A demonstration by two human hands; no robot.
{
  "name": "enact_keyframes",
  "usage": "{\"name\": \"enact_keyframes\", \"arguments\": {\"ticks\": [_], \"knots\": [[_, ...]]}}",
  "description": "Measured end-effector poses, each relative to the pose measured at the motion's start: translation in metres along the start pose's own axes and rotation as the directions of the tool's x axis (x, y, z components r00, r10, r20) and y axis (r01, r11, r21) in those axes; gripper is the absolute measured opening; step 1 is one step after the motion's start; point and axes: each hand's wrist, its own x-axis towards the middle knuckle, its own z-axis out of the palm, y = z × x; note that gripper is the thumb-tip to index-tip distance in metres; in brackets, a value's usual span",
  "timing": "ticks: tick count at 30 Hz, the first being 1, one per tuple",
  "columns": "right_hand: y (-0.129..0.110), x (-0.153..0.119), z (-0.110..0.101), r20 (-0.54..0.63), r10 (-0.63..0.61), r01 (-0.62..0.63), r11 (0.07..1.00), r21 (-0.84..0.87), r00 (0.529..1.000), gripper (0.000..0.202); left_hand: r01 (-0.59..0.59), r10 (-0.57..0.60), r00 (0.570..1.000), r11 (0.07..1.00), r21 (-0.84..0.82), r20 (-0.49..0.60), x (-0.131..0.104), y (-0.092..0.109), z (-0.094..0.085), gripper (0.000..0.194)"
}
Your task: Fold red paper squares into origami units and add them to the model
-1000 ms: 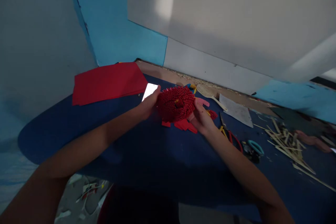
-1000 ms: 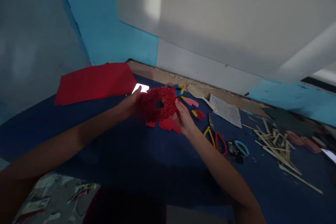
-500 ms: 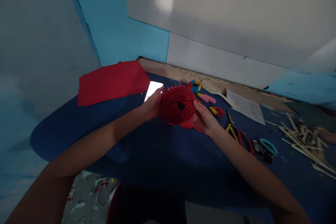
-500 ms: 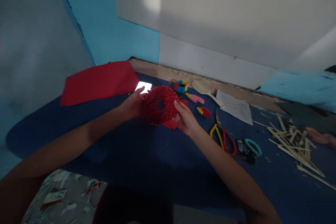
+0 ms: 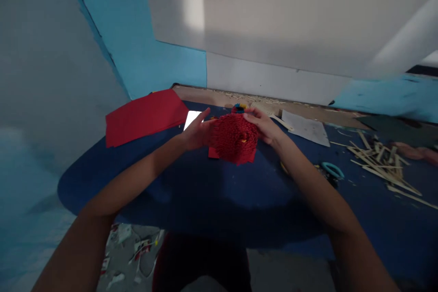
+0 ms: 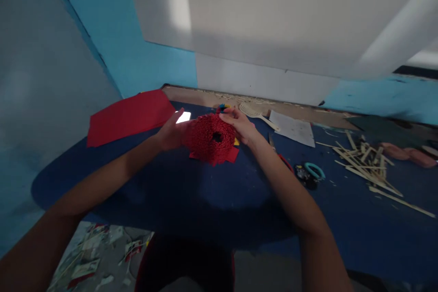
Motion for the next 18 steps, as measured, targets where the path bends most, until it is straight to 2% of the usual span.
{"name": "enact_keyframes", "arguments": {"ticks": [3,6,8,11,13,14,16,18], "knots": [[-0.013,0.001,-0.007,-0.025,0.02,-0.022,0.996,-0.087,1.0,0.033,0.037,-0.037,0.999,0.996,0.081,-0.007,0.013,0.006,0.008,0.043],[-0.02,0.002,-0.017,-0.106,0.016,-0.029,0.992,-0.125,0.994,0.031,-0.063,0.068,0.996,0.992,0.107,-0.05,0.027,0.013,0.017,0.029],[-0.021,0.001,-0.025,-0.108,-0.014,0.007,0.997,-0.072,0.994,0.027,-0.157,0.162,0.986,0.982,0.108,-0.042,0.037,0.019,0.022,0.024],[-0.022,-0.001,-0.033,0.066,-0.048,0.041,0.995,0.095,0.997,0.032,-0.293,0.295,0.956,0.95,0.108,-0.002,0.053,0.033,0.027,0.023],[-0.024,0.0,-0.037,0.18,-0.061,0.031,0.986,0.164,0.982,0.04,-0.309,0.313,0.95,0.942,0.131,-0.016,0.065,0.045,0.029,0.023],[-0.026,0.002,-0.038,0.19,-0.063,0.031,0.986,0.165,0.98,0.041,-0.292,0.3,0.953,0.945,0.149,-0.031,0.072,0.051,0.03,0.023],[-0.031,0.013,-0.042,0.087,-0.061,0.052,0.994,0.1,0.994,0.037,-0.271,0.29,0.954,0.943,0.192,-0.08,0.089,0.061,0.03,0.026],[-0.036,0.03,-0.046,-0.069,-0.095,0.096,0.995,0.017,0.993,0.029,-0.281,0.342,0.918,0.918,0.279,-0.199,0.107,0.065,0.027,0.027]]}}
